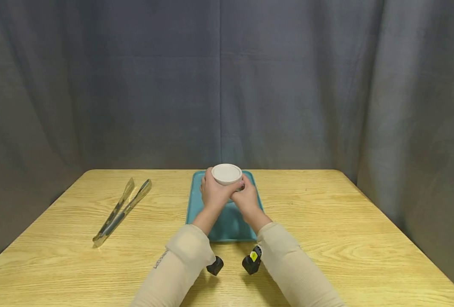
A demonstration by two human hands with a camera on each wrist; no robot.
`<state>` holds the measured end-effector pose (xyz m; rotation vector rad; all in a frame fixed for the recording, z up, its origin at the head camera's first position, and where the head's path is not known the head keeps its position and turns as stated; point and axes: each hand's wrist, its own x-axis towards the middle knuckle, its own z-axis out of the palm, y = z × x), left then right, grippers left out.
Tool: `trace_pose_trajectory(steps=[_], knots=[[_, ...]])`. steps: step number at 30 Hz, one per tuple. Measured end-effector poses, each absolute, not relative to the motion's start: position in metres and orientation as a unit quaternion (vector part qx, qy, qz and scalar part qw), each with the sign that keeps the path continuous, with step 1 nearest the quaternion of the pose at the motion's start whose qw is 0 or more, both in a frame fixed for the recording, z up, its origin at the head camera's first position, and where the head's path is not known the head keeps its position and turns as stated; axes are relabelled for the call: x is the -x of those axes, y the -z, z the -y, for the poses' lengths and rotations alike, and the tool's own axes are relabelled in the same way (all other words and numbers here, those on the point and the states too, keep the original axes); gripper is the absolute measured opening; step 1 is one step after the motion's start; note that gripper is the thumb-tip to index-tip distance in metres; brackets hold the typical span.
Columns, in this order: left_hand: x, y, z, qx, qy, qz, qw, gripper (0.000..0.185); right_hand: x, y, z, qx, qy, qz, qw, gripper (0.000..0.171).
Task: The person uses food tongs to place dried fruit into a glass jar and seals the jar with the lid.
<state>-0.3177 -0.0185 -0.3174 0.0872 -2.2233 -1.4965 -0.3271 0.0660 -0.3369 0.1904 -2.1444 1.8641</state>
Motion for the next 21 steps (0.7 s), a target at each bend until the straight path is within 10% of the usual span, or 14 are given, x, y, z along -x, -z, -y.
trace_pose_trajectory(steps=[21], knots=[[0.332, 0.310, 0.071, 0.132, 0.641, 0.755, -0.037, 0.071, 0.323, 0.330, -0.087, -0.147, -0.653, 0.743, 0.021, 0.063]])
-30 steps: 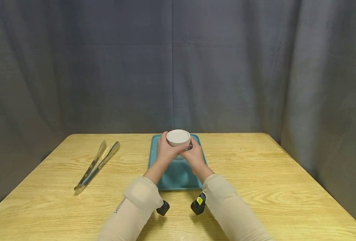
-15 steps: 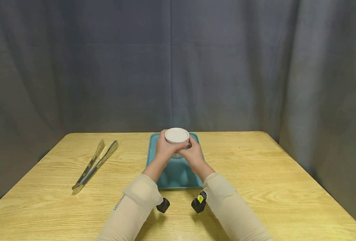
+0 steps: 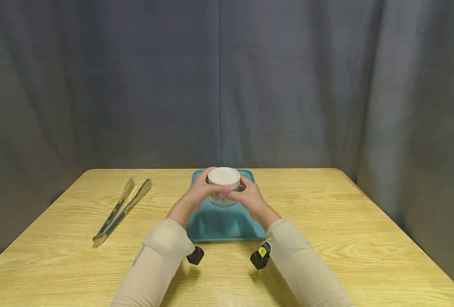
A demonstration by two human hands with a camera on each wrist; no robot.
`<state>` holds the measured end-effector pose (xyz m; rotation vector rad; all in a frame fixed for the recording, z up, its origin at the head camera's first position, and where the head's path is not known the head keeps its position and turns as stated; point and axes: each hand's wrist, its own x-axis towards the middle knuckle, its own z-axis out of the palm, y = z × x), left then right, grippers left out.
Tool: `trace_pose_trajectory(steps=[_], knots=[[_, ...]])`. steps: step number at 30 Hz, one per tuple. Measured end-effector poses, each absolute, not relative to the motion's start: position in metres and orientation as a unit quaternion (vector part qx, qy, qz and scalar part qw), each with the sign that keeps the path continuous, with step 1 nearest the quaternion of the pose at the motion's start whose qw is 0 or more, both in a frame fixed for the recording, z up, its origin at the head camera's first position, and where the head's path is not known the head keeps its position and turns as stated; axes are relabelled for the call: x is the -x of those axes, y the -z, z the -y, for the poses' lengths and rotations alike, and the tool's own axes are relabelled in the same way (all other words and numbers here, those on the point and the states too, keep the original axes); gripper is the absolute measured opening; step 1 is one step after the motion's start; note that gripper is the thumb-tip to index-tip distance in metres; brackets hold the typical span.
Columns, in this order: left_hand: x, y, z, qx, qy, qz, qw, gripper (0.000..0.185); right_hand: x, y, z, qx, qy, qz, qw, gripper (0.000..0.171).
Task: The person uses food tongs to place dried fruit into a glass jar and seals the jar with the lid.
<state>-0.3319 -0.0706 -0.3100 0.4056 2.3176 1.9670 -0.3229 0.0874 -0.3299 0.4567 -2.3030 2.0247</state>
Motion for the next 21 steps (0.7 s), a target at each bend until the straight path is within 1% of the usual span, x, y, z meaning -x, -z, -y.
trace_pose_trajectory(steps=[6, 11, 15, 21], knots=[[0.333, 0.315, 0.077, -0.139, -0.641, -0.752, 0.063, 0.070, 0.322, 0.332, -0.090, -0.149, -0.644, 0.751, -0.008, 0.069], [0.333, 0.319, 0.079, -0.145, -0.634, -0.757, 0.066, 0.072, 0.322, 0.335, -0.091, -0.153, -0.652, 0.742, -0.027, 0.069], [0.333, 0.319, 0.079, -0.143, -0.634, -0.758, 0.065, 0.071, 0.320, 0.331, -0.091, -0.155, -0.649, 0.744, -0.033, 0.068], [0.332, 0.319, 0.079, -0.135, -0.630, -0.762, 0.066, 0.072, 0.304, 0.318, -0.089, -0.157, -0.643, 0.749, -0.029, 0.065]])
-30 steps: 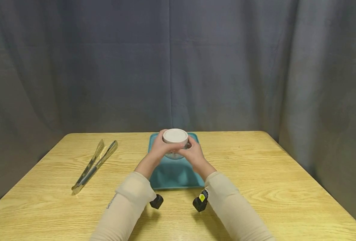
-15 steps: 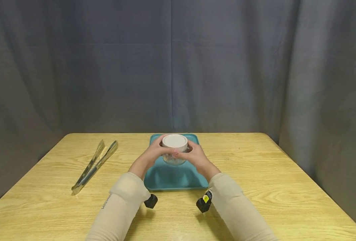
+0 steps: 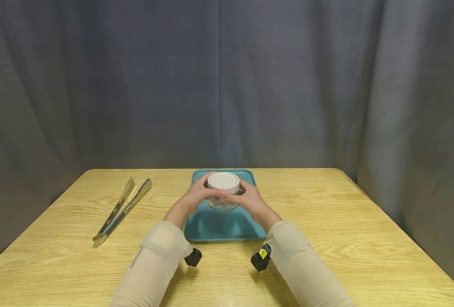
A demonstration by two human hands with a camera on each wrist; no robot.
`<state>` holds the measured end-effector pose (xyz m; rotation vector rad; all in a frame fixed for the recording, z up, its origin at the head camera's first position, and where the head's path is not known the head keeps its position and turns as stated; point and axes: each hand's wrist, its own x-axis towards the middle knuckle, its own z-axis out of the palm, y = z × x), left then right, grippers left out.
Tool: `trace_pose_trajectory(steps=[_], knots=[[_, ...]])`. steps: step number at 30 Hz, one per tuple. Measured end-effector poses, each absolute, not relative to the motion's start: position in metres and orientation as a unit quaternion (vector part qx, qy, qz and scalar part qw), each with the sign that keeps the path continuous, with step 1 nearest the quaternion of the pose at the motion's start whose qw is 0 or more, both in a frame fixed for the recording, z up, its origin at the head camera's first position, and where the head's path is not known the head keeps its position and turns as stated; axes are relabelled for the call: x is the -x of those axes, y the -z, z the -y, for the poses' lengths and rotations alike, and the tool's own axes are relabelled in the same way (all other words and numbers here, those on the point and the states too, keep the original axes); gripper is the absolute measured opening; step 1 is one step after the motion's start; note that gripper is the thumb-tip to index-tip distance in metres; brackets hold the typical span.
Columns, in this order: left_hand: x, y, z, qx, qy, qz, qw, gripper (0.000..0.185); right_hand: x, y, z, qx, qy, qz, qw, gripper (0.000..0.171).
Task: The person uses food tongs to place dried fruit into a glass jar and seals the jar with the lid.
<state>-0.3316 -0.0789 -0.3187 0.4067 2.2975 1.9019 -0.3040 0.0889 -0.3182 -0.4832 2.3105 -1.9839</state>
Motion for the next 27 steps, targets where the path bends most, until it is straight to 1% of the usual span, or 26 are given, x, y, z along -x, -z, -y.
trace_pose_trajectory(steps=[2, 9, 14, 16, 19, 22, 24, 27], knots=[[0.331, 0.319, 0.079, -0.130, -0.630, -0.763, 0.064, 0.072, 0.302, 0.318, -0.088, 0.158, 0.642, -0.749, 0.027, 0.065], [0.331, 0.318, 0.078, -0.138, -0.634, -0.758, 0.068, 0.070, 0.323, 0.336, -0.090, 0.159, 0.646, -0.746, 0.021, 0.067], [0.333, 0.315, 0.079, -0.152, -0.628, -0.761, 0.066, 0.072, 0.322, 0.335, -0.090, 0.148, 0.643, -0.752, -0.008, 0.068], [0.334, 0.315, 0.079, -0.154, -0.622, -0.766, 0.057, 0.069, 0.322, 0.335, -0.091, 0.146, 0.647, -0.748, -0.022, 0.066], [0.335, 0.315, 0.080, -0.148, -0.606, -0.781, 0.027, 0.065, 0.324, 0.335, -0.095, 0.140, 0.654, -0.742, -0.043, 0.061], [0.338, 0.315, 0.082, -0.133, -0.569, -0.811, -0.025, 0.065, 0.326, 0.333, -0.101, 0.124, 0.662, -0.737, -0.062, 0.059], [0.340, 0.314, 0.084, -0.126, -0.520, -0.842, -0.062, 0.067, 0.328, 0.331, -0.106, 0.108, 0.664, -0.736, -0.074, 0.059], [0.344, 0.311, 0.085, -0.118, -0.408, -0.898, -0.116, 0.069, 0.331, 0.326, -0.115, 0.081, 0.667, -0.736, -0.086, 0.059]])
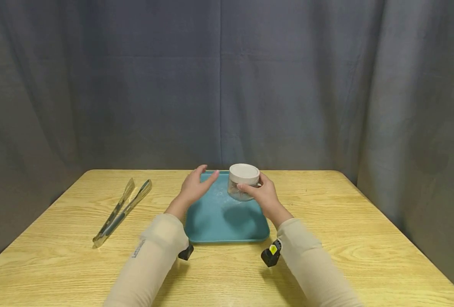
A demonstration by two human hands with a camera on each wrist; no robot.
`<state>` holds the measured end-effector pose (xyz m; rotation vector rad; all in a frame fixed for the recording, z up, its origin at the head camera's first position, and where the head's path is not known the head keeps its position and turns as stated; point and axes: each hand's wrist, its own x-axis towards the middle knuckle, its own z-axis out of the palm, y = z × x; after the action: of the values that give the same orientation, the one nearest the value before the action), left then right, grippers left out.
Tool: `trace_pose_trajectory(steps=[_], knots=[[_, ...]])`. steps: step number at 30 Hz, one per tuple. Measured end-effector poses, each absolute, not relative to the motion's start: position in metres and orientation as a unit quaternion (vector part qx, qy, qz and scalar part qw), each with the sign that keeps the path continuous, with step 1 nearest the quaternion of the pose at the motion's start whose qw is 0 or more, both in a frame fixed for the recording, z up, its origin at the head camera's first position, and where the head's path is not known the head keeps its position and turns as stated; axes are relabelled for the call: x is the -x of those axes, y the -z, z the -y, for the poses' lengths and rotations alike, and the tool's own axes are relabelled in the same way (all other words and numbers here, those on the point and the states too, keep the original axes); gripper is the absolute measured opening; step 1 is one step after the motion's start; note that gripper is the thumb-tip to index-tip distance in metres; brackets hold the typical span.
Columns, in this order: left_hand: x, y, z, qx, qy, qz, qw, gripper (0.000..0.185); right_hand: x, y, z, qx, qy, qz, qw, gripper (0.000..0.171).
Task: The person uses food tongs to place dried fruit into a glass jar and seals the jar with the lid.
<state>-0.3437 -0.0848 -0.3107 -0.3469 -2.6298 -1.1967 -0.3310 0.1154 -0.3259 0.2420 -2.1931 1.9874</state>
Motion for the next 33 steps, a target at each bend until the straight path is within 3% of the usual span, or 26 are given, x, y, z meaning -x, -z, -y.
trace_pose_trajectory(steps=[3, 7, 17, 33], knots=[[0.346, 0.306, 0.084, 0.111, 0.296, 0.936, 0.157, 0.069, 0.334, 0.321, -0.125, -0.064, -0.670, 0.734, 0.093, 0.060], [0.349, 0.298, 0.083, 0.100, 0.200, 0.959, 0.172, 0.071, 0.337, 0.316, -0.139, -0.056, -0.675, 0.727, 0.111, 0.061], [0.354, 0.293, 0.091, 0.079, 0.112, 0.986, 0.098, 0.083, 0.346, 0.320, -0.182, -0.022, -0.644, 0.744, 0.178, 0.064], [0.358, 0.300, 0.095, 0.075, 0.119, 0.986, 0.085, 0.085, 0.340, 0.356, -0.233, 0.031, -0.601, 0.785, 0.144, 0.074]])
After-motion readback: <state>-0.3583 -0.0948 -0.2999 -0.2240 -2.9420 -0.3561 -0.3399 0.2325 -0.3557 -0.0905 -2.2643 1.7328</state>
